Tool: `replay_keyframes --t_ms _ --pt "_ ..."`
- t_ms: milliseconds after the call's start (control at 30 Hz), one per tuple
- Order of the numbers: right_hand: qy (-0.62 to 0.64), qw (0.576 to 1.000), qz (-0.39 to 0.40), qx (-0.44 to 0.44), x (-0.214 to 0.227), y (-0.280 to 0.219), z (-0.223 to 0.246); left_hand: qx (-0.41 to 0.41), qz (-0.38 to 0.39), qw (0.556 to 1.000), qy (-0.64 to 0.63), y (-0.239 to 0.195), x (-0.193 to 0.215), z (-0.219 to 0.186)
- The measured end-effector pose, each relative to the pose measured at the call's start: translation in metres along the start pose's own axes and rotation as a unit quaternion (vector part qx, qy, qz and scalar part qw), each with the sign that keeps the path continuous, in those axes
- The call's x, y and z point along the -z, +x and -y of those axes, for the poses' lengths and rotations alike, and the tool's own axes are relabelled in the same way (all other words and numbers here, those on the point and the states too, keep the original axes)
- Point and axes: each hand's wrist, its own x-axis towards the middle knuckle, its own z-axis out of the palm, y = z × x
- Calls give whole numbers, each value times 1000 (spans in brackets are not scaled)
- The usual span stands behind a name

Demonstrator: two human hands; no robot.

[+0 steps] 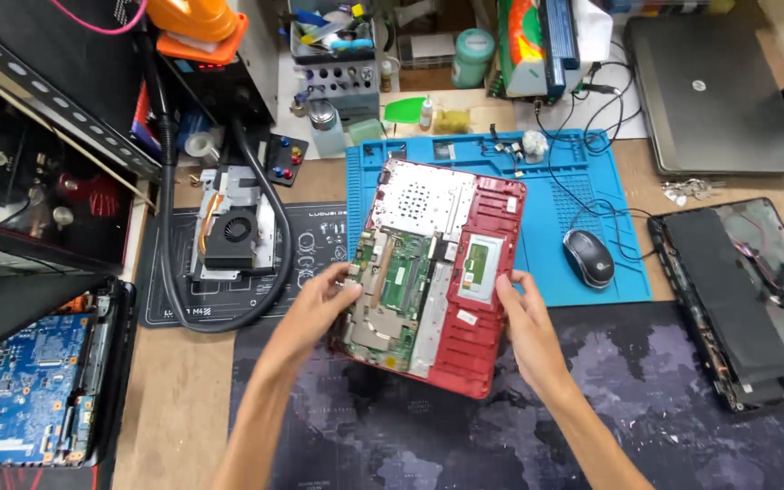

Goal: The person uses a screwdriver to remove screws from a disassembled red laptop chassis on a blue anti-static mat. They then flip the chassis over and continue removing screws from the other side. The person handles the laptop chassis and a screwdriver throughout the clip.

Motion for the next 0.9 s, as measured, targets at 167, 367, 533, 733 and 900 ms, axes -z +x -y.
replay_keyframes --t_ms 167,367,533,733,900 --pt "-32 998 49 34 20 -5 -35 -43 28 993 105 44 21 -7" --pt "26 998 37 -38 -7 -35 -57 -255 -39 935 243 117 2 -5" --pt "42 990 23 -136 -33 -42 -35 -348 -132 861 346 172 -22 -16" --pt "80 988 68 -114 -31 -24 -39 -443 -131 799 384 201 -34 -26" --pt "59 982 87 -156 -37 -15 -26 -460 -110 792 387 212 -35 -23"
